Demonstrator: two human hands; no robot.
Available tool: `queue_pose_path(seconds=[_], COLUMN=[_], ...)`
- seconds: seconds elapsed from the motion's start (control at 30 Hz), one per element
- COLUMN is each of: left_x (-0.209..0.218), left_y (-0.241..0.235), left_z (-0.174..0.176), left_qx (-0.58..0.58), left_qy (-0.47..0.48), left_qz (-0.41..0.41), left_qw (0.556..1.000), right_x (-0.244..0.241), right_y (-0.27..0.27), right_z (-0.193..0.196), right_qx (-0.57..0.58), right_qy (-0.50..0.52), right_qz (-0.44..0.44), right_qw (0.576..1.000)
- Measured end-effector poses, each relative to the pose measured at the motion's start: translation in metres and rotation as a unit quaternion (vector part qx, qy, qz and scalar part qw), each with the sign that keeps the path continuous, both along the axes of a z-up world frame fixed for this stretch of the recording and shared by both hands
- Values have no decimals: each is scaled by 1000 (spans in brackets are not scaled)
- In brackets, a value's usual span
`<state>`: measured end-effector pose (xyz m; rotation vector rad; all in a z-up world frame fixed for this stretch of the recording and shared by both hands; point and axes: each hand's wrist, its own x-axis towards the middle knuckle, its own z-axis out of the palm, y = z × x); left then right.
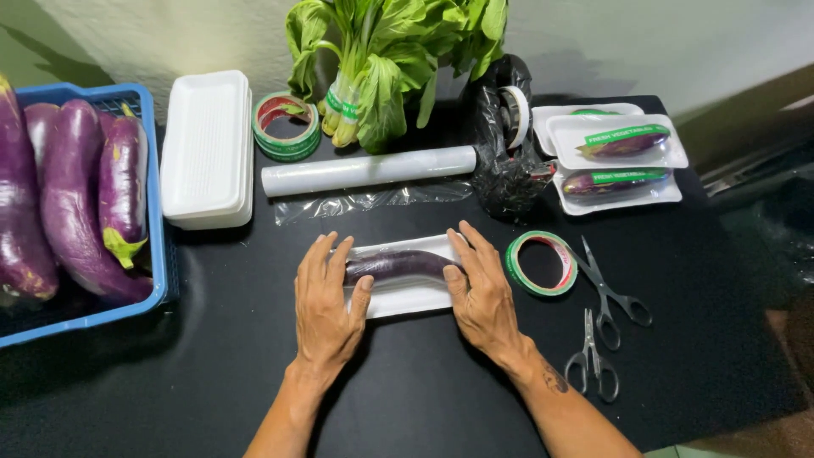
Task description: The person wraps an eggplant in plastic wrap, places it in a white tray, seals the tray with more plastic wrap, and applies a green label. The person then repeats the process with a second eggplant, cutting the wrap and smoothing it over the tray.
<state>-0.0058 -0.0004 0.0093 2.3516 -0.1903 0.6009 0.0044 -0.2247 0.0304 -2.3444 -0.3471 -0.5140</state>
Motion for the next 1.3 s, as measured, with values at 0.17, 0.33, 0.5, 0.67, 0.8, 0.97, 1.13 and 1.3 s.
queue_pose_path(seconds=[0.17, 0.33, 0.5, 0.67, 0.8, 0.97, 1.13, 1.3], left_x=[1, 1, -1, -1, 6, 16, 26, 34], left_y=[5, 6, 7, -4, -29, -24, -12, -3], left_z=[-3, -7, -1, 16, 90, 177, 180, 174], left_qx=[-61, -88, -85, -56, -28, -119, -164, -92], left_qy=[0, -7, -31, -63, -94, -2, -17, -17], left_qz=[14, 22, 32, 33, -141, -325, -345, -343], left_qw=[998, 996, 995, 996, 985, 938, 924, 935], right_x=[-11, -13, -26, -34, -26, -27, -18, -15], right_y=[-41, -90, -54, -46, -37, -14, 4, 6], right_z=[27, 2, 97, 143, 161, 183, 183, 179], right_qx=[-176, -330, -181, -2, 147, 226, 143, 113], right_qy=[-10, 209, 365, 373, 319, 190, 104, 19], right_qz=[-177, -239, -204, -132, 31, 173, 204, 59], right_qw=[968, 889, 890, 918, 936, 940, 963, 992])
